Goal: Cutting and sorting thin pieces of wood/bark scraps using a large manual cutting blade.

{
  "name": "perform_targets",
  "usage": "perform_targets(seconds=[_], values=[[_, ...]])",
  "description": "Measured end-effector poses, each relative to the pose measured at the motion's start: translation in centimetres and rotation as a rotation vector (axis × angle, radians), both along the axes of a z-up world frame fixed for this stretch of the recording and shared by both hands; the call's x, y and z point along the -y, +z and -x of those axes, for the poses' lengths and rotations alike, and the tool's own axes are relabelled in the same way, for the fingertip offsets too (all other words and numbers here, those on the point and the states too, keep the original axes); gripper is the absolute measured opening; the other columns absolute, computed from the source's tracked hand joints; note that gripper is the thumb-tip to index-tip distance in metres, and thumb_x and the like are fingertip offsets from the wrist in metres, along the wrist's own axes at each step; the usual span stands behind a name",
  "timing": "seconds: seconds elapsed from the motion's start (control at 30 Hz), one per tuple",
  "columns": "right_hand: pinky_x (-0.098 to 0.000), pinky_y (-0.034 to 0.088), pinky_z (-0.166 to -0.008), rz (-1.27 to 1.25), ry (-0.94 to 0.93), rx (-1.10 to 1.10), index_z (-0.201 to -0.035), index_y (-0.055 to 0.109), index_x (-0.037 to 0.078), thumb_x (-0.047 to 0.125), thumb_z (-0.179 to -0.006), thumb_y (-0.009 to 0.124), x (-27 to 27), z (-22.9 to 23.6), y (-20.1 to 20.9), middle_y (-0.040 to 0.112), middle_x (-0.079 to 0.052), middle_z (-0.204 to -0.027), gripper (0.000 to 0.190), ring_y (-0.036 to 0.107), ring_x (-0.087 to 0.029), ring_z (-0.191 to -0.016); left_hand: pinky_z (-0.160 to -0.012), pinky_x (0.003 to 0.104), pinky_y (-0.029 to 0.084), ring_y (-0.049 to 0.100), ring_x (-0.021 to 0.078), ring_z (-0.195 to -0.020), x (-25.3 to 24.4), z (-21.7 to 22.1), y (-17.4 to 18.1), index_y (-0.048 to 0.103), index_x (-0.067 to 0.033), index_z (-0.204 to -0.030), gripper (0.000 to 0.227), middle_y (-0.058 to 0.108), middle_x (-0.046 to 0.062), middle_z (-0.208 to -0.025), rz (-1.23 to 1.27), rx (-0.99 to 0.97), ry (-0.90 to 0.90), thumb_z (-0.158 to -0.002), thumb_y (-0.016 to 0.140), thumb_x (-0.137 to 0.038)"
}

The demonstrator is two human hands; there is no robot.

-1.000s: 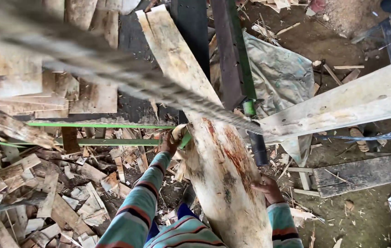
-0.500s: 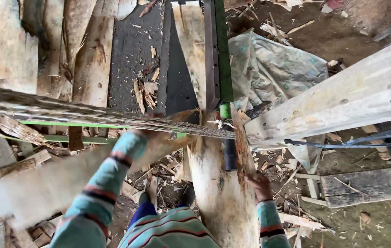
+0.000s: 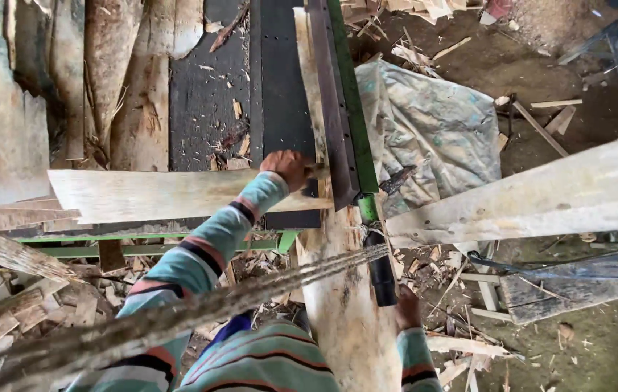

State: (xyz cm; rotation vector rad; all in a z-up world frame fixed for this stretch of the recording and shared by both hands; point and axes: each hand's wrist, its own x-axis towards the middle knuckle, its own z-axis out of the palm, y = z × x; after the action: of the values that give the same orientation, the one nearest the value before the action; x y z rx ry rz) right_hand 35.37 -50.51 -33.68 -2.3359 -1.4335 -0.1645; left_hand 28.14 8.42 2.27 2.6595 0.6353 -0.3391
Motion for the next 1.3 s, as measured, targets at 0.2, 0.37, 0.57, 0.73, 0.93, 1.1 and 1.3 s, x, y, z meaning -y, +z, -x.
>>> perform_targets(seconds=[0.2,0.37,0.57,0.73,0.93,1.1,1.3], values=[[-0.0308,0.044,-0.086,-0.249,-0.159,-0.674,-0.134,0.066,0.005,0.019,-0.085,0.06,-9.8,0.8,4.6,0.069,-0.007,-0.117,0.05,0.057,-0.015,-0.1,-0.084,0.048,0.059,0.072,0.0299,-0.097,-6.5,-0.1,-7.7,0.07,-0.022,-0.123,0.03,0.074,0.012,-0.109,-0.208,-0.023,0.01,-0.098,0.061,-0.037],[-0.0348,0.04,-0.105,-0.465,-0.308,-1.217,-0.148,0.053,-0.003,0.04,-0.096,0.058,-13.9,-1.3,9.1,0.064,-0.01,-0.137,0.068,0.055,-0.019,-0.125,-0.089,0.051,0.051,0.063,0.0354,-0.113,-8.1,1.2,-9.7,0.072,-0.0276,-0.121,0.038,0.068,0.012,-0.121,-0.154,0.027,0.092,-0.087,0.067,-0.045],[-0.0434,0.048,-0.106,-0.367,0.057,-1.417,-0.158,0.043,-0.003,0.054,-0.092,0.068,-25.5,3.1,41.8,0.068,-0.016,-0.135,0.091,0.061,-0.026,-0.122,-0.098,0.047,0.051,0.065,0.0278,-0.115,-9.3,-1.8,-10.0,0.07,-0.0295,-0.124,0.035,0.07,0.004,-0.121,-0.202,-0.094,0.029,-0.094,0.063,-0.046],[-0.0333,0.045,-0.096,-0.393,-0.076,-1.547,-0.157,0.039,-0.004,0.05,-0.087,0.078,-25.6,3.6,41.3,0.062,-0.006,-0.125,0.096,0.057,-0.016,-0.111,-0.089,0.046,0.052,0.065,0.0281,-0.11,-9.4,-3.7,-11.4,0.068,-0.0254,-0.121,0.036,0.069,0.007,-0.119,-0.182,-0.022,0.005,-0.092,0.063,-0.047],[-0.0276,0.055,-0.066,-0.271,0.116,-1.552,-0.159,0.029,0.001,0.049,-0.077,0.084,-25.0,2.5,39.6,0.059,0.001,-0.099,0.11,0.06,-0.01,-0.081,-0.062,0.038,0.06,0.072,0.0219,-0.078,-9.8,-6.8,-12.0,0.072,-0.0138,-0.105,0.021,0.075,0.007,-0.09,-0.379,-0.114,-0.106,-0.105,0.056,-0.026],[-0.0235,0.048,-0.062,-0.142,0.008,-1.136,-0.162,0.015,0.007,0.017,-0.068,0.088,-25.8,4.1,41.5,0.049,0.004,-0.086,0.12,0.05,-0.009,-0.072,-0.067,0.04,0.06,0.071,0.0239,-0.08,-10.2,-8.1,-11.7,0.072,-0.0138,-0.105,0.018,0.072,0.008,-0.09,-0.444,-0.022,-0.133,-0.102,0.057,-0.025],[-0.0249,0.052,-0.071,-0.093,-0.067,-0.835,-0.159,0.027,0.005,0.004,-0.075,0.081,-26.2,3.9,45.5,0.058,0.003,-0.087,0.099,0.058,-0.01,-0.076,-0.088,0.049,0.054,0.066,0.0295,-0.107,-9.6,-8.5,-13.9,0.067,-0.0157,-0.124,0.049,0.07,0.007,-0.114,-0.608,0.2,-0.172,-0.076,0.066,-0.029]])
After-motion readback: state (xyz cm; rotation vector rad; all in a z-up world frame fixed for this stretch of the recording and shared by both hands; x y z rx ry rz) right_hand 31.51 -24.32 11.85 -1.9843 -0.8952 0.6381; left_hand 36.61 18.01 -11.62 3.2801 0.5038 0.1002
